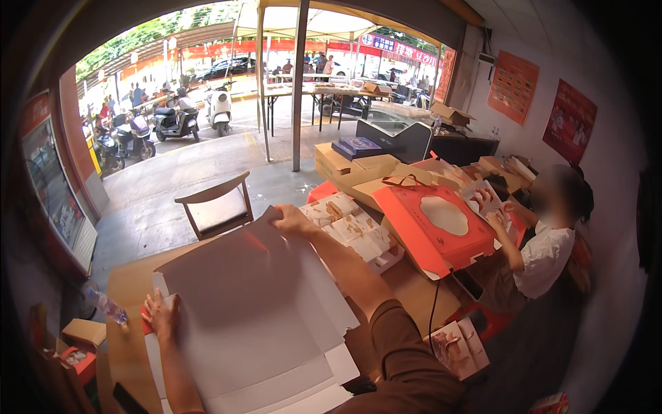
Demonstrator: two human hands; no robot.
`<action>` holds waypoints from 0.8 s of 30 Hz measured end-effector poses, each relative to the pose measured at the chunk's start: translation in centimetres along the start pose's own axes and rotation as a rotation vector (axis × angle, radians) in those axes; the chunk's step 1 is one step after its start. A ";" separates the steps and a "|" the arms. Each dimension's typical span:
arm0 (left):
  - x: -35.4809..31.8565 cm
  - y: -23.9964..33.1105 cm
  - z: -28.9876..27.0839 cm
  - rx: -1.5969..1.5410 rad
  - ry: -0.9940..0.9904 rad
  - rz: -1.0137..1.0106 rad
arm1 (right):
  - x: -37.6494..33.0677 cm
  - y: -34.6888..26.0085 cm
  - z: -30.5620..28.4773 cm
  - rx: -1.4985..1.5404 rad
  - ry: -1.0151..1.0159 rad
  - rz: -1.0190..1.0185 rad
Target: The person assembles a red gift box by folding its flaps and inserting a white tray containing individually wrapped items. They then place the lid on top and adjust the box components on the table.
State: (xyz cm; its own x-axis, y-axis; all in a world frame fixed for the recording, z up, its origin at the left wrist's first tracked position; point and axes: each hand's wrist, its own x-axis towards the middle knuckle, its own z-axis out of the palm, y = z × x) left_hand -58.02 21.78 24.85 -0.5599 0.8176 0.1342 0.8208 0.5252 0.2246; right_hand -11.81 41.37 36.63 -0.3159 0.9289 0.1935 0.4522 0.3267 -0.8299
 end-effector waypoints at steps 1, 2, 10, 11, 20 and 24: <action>0.0 0.0 0.1 -0.004 0.006 0.009 | 0.0 0.0 -0.1 0.022 0.007 -0.022; 0.0 0.0 0.1 -0.007 0.011 0.017 | 0.1 0.0 -0.2 0.022 0.010 -0.027; 0.0 0.1 0.4 0.009 0.012 0.036 | 0.1 2.9 -1.5 0.525 -0.101 0.378; 0.1 0.3 0.4 0.007 0.015 0.045 | 0.0 4.0 -1.7 0.540 -0.123 0.393; -0.5 -0.7 0.7 -0.008 0.000 0.041 | -8.4 -1.1 -1.9 0.241 -0.307 0.353; 0.2 -0.2 1.2 -0.004 0.010 0.060 | -10.8 2.5 -1.2 0.106 -0.297 0.258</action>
State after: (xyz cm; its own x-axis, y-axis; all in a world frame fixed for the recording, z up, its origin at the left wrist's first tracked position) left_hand -58.20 22.14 23.69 -0.5108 0.8453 0.1568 0.8524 0.4743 0.2200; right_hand -6.31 32.31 33.10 -0.4371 0.8823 -0.1747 0.4648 0.0553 -0.8837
